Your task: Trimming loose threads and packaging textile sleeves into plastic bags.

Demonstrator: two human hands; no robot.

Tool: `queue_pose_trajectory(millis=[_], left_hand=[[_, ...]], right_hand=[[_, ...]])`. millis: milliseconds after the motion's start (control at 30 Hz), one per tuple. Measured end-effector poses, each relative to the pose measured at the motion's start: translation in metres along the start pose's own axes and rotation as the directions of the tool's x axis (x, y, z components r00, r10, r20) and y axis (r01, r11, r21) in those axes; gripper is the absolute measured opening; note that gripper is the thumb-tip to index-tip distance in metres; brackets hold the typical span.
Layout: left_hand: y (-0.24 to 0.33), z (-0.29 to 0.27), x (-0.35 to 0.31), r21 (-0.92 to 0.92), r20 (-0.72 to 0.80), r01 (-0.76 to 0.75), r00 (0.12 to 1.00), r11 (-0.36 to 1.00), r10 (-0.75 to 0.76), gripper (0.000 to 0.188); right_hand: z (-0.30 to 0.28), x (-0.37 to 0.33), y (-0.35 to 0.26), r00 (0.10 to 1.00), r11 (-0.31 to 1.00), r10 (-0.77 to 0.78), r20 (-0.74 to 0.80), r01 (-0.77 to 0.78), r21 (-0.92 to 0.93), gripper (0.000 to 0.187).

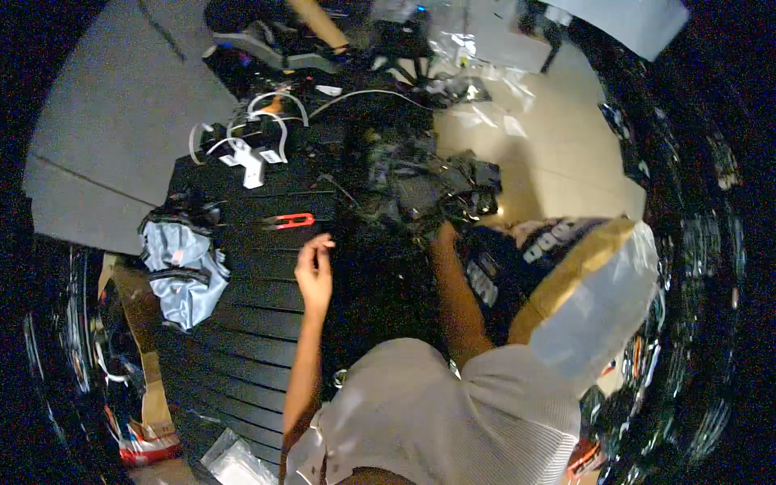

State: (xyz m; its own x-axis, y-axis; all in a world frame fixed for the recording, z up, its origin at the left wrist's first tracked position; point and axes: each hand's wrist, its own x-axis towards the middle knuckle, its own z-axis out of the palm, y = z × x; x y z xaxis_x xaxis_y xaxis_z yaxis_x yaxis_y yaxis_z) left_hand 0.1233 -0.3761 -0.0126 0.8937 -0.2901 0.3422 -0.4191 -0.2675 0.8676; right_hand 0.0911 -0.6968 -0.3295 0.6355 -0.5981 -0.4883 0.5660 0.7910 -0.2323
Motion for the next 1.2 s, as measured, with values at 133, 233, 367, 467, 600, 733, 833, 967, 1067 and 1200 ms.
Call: queue_pose_trajectory(millis=[133, 233, 367, 467, 600, 733, 833, 967, 1067, 1200], left_hand=[[-0.013, -0.028, -0.005, 0.073, -0.005, 0.040, 0.999, 0.997, -0.040, 0.012], [-0.009, -0.029, -0.002, 0.176, 0.029, -0.056, 0.998, 0.983, 0.052, 0.013], [-0.009, -0.033, -0.009, 0.051, -0.160, 0.074, 0.985, 0.996, -0.066, 0.014], [-0.012, -0.062, -0.005, 0.112, -0.323, 0.024, 0.946, 0.993, 0.013, 0.017], [-0.034, -0.137, -0.022, 0.514, -0.574, 0.261, 0.813, 0.817, 0.102, 0.033], [-0.038, -0.188, -0.040, 0.504, -0.692, 0.437, 0.721, 0.745, 0.045, 0.037], [-0.042, -0.206, -0.052, 0.495, -0.717, 0.463, 0.696, 0.735, 0.044, 0.036], [-0.056, -0.207, -0.075, 0.397, -0.774, 0.442, 0.632, 0.804, 0.035, 0.034], [-0.054, -0.215, -0.085, -0.037, -0.828, 0.397, 0.502, 0.917, -0.251, 0.032], [-0.026, -0.251, -0.096, -0.830, -0.537, -0.199, 0.532, 0.520, -0.654, 0.049]], right_hand=[[-0.006, -0.047, 0.034, 0.876, 0.587, -0.231, -0.423, -0.221, -0.778, 0.038], [0.039, -0.031, 0.021, 0.794, 0.383, -0.584, -0.172, 0.083, -0.920, 0.044], [0.163, -0.070, 0.038, 0.783, 0.221, -0.581, 0.223, 0.415, -0.883, 0.024], [0.263, -0.142, 0.074, 0.638, 0.266, -0.507, 0.579, 0.755, -0.600, 0.020], [0.325, -0.249, 0.163, 0.478, 0.283, -0.006, 0.879, 0.844, -0.457, 0.010], [0.342, -0.309, 0.266, 0.302, 0.447, 0.442, 0.845, 0.742, -0.499, 0.010], [0.335, -0.347, 0.339, 0.152, 0.283, 0.580, 0.800, 0.884, -0.373, 0.026], [0.326, -0.374, 0.378, 0.214, -0.192, 0.761, 0.612, 0.976, -0.103, 0.027], [0.338, -0.398, 0.371, 0.031, -0.085, 0.635, 0.772, 0.996, 0.029, 0.014], [0.335, -0.457, 0.337, -0.231, 0.360, 0.711, 0.664, 0.931, -0.062, 0.013]])
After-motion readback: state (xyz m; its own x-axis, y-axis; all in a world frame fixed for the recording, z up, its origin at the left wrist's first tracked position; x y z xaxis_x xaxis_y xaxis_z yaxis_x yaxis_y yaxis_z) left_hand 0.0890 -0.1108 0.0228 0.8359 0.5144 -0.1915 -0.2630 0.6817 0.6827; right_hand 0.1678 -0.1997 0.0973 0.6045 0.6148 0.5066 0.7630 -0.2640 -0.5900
